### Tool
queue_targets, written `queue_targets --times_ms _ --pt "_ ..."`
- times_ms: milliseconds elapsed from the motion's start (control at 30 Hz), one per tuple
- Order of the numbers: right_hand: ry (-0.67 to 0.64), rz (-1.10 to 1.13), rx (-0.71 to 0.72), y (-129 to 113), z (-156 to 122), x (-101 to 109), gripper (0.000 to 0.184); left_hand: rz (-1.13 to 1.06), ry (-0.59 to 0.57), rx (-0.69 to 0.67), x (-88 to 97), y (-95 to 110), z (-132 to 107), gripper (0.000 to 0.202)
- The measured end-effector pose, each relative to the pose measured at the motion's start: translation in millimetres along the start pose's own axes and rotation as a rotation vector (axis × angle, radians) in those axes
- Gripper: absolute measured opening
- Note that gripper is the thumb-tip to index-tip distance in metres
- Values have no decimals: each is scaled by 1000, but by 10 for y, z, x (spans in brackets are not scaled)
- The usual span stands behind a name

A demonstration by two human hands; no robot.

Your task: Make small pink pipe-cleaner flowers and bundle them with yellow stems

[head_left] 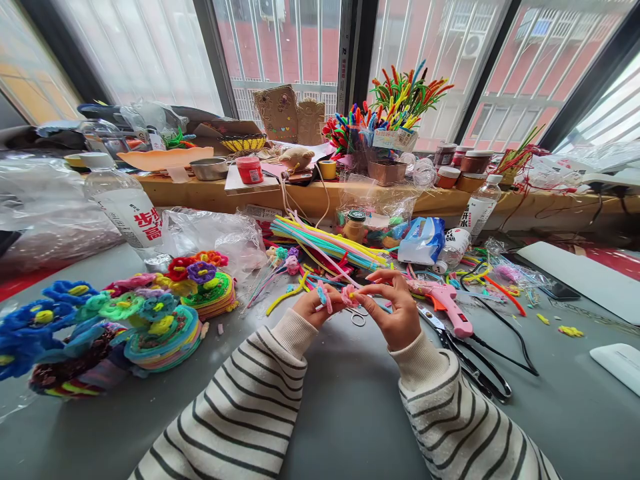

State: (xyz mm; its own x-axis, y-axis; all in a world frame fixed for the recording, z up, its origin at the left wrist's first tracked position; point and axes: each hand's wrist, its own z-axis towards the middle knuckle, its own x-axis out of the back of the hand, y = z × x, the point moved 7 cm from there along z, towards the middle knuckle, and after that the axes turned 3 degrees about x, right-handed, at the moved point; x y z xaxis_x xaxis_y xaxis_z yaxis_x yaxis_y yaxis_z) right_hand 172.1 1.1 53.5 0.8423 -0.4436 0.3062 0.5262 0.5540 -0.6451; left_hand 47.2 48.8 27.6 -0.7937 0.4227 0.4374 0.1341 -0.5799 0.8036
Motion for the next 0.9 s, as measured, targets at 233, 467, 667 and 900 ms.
queue_targets --times_ms 233,467,667,900 --pt "-12 11 22 -3 11 -11 4 -64 25 27 11 -42 -18 31" --pt "-9 1 15 -6 5 -8 5 -99 27 36 9 -10 -16 25" --pt "-18 -10 11 -10 1 -16 6 -97 78 101 47 17 -22 18" --pt "-27 6 3 -16 -8 -33 5 -97 108 154 94 -11 -26 19"
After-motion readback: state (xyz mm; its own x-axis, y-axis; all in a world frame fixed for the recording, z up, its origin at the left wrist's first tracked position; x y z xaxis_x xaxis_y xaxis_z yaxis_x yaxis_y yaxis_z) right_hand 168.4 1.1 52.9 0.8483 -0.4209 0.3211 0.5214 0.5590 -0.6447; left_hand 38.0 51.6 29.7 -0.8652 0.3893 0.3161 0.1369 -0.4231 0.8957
